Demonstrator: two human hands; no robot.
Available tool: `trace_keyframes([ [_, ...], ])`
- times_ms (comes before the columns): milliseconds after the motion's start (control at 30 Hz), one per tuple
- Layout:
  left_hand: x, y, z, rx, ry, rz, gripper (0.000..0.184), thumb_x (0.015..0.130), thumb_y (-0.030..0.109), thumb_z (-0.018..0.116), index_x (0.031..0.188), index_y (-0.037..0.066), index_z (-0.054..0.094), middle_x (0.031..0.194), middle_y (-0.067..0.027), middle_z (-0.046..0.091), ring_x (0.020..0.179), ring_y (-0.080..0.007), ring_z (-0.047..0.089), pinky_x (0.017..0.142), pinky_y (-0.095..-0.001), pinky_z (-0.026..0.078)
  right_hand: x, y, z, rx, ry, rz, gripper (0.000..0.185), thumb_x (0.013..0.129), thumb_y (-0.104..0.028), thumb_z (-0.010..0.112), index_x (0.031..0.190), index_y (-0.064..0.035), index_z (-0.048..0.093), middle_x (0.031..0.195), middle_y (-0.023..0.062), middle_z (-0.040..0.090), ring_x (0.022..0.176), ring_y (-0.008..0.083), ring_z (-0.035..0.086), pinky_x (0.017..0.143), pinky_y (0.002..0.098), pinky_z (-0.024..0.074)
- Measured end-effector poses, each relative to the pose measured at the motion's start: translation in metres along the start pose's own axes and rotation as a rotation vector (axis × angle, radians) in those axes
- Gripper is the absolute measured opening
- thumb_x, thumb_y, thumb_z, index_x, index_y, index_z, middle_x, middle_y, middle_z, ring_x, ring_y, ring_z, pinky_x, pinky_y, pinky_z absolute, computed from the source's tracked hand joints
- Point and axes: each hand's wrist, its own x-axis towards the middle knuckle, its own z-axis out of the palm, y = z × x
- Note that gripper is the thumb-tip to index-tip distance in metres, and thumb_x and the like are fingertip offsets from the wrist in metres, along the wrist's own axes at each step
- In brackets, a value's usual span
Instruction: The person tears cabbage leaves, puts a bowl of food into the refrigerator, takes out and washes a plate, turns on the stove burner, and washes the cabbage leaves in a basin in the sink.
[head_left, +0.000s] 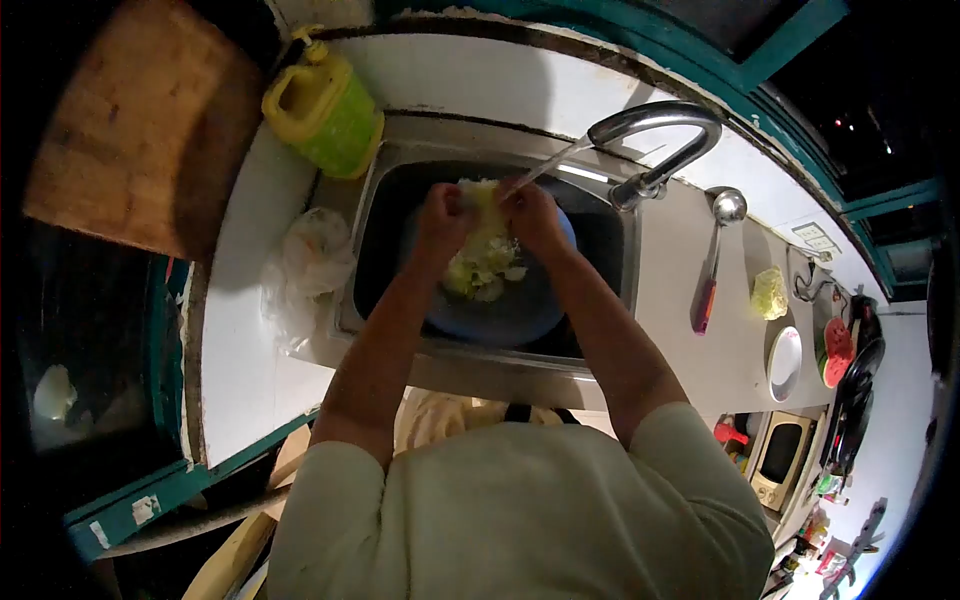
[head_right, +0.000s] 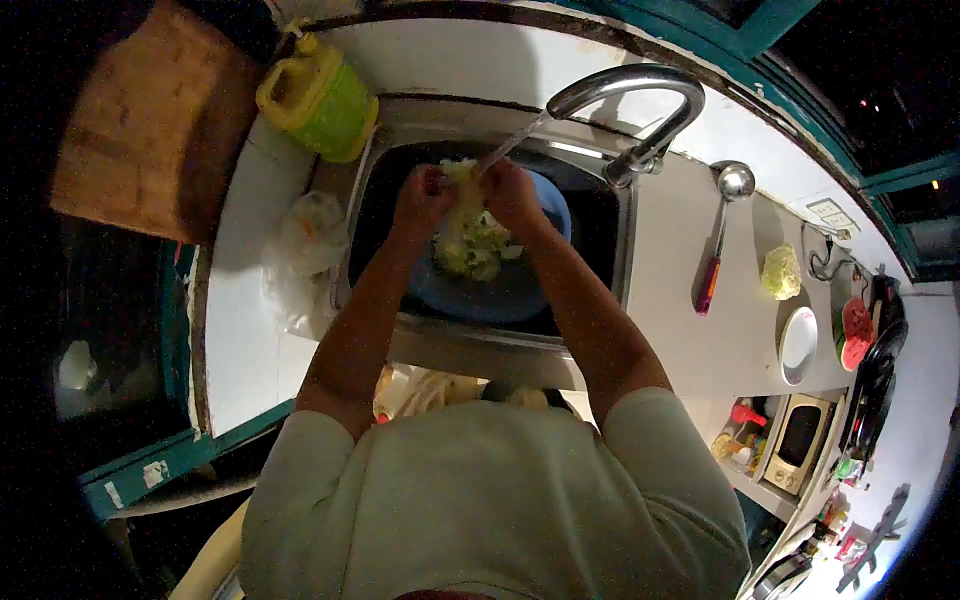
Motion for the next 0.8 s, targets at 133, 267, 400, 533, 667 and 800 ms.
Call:
trace_keyframes([
  [133,0.001,-0.009,0.002,-0.612,-0.215,-0.312,0.04,0.077,0.026,0.063,0.105,0.002,0.048,0.087,-0.0058,0.055,0.08,-0.016,0.055,0.067,-0.0299,0.046,0.008,0.003,0.007,-0.263,0.017,-0.26,0.015,0.077,-0.012,0.055,0.088,-0.0038,0.058,0.079,0.0157,0.059,0.066,0.0271,0.058,0.058,0.0382,0.0461],
  [267,0.006,-0.019,0.011,-0.683,-0.042,-0.353,0.049,0.08,0.033,0.059,0.115,0.003,0.043,0.097,-0.006,0.055,0.09,-0.0206,0.054,0.072,-0.0365,0.045,-0.011,-0.009,0.022,-0.1,-0.332,-0.592,0.021,0.077,-0.012,0.054,0.096,-0.0069,0.06,0.082,0.0159,0.059,0.067,0.0276,0.058,0.061,0.0368,0.0466],
  [400,0.009,-0.046,-0.014,-0.321,0.246,-0.357,0.045,0.081,0.032,0.057,0.115,0.006,0.044,0.102,-0.0068,0.053,0.09,-0.0235,0.053,0.072,-0.0389,0.045,-0.011,0.04,0.034,0.366,-0.303,0.156,0.031,0.075,-0.015,0.055,0.106,-0.0134,0.058,0.085,0.0136,0.06,0.079,0.0314,0.057,0.072,0.0365,0.0457],
  [533,-0.004,-0.094,-0.031,-0.338,0.294,-0.283,0.043,0.079,0.033,0.06,0.107,0.003,0.05,0.094,-0.007,0.056,0.084,-0.0201,0.054,0.07,-0.0334,0.044,-0.021,0.133,0.066,-0.504,-0.302,-0.024,0.032,0.076,-0.016,0.052,0.108,-0.0149,0.057,0.082,0.0146,0.06,0.074,0.0324,0.058,0.071,0.0392,0.047],
  [667,-0.027,-0.098,-0.058,-0.466,0.11,-0.41,0.038,0.081,0.029,0.06,0.113,0.009,0.05,0.104,-0.0069,0.054,0.088,-0.0215,0.054,0.072,-0.0387,0.045,-0.032,0.144,0.095,-0.778,-0.576,0.106,0.032,0.076,-0.017,0.05,0.107,-0.0146,0.056,0.086,0.0162,0.06,0.078,0.0329,0.058,0.072,0.0408,0.0467],
  [800,-0.043,-0.085,-0.062,-0.259,0.121,-0.229,0.029,0.08,0.026,0.061,0.101,0.006,0.054,0.094,-0.0054,0.057,0.081,-0.0167,0.056,0.066,-0.032,0.045,-0.029,0.129,0.09,-0.347,-0.471,0.139,0.025,0.078,-0.022,0.054,0.101,-0.0119,0.057,0.085,0.0116,0.059,0.08,0.0242,0.057,0.07,0.0371,0.0457],
])
